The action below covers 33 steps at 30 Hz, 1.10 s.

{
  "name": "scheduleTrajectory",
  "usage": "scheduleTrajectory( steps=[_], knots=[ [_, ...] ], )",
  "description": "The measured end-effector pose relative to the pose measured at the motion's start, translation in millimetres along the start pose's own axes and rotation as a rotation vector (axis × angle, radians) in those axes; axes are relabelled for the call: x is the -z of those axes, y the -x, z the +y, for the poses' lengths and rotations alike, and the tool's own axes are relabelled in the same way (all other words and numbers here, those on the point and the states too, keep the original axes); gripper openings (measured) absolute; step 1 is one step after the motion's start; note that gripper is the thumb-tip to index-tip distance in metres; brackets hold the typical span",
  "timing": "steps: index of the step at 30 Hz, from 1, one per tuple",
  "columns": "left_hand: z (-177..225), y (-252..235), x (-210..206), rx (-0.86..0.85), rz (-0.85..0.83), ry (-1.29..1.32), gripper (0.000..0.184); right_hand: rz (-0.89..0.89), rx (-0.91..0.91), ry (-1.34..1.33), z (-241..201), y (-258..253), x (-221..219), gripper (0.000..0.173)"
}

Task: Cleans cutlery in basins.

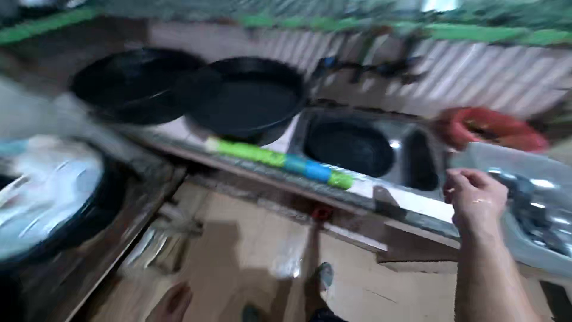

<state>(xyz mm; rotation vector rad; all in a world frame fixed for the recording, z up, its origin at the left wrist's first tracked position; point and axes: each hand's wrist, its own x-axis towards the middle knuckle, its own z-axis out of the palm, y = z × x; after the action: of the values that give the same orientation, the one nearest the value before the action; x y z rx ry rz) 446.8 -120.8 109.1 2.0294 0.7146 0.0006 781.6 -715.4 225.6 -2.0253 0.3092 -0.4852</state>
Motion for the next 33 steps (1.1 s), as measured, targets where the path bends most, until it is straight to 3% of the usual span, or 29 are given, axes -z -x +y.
scheduleTrajectory(
  steps=[6,11,17,23,28,31,33],
  knots=[
    [-134,115,97,0.255,0.321,0.108,0.038,-0.46,0.106,-0.145,-85,145,-180,0.018],
    [-190,163,165,0.365,0.527,0.182,0.032,-0.66,0.073,-0.241,-145,237,-283,0.01],
    [-200,147,234,0.374,0.716,0.267,0.028,-0.941,0.11,-0.267,-211,342,-392,0.014],
    [-232,110,320,0.337,0.86,0.217,0.026,-1.27,0.13,-0.381,-268,474,-528,0.016],
    [-277,76,408,0.471,0.967,0.187,0.026,-1.644,0.048,-0.471,-347,607,-629,0.018],
    [-310,56,458,0.642,0.904,0.088,0.033,-1.859,0.157,-0.436,-394,688,-677,0.021],
    [-333,47,482,0.792,0.841,0.048,0.037,-1.973,0.299,-0.24,-419,740,-707,0.023]
  ],
)
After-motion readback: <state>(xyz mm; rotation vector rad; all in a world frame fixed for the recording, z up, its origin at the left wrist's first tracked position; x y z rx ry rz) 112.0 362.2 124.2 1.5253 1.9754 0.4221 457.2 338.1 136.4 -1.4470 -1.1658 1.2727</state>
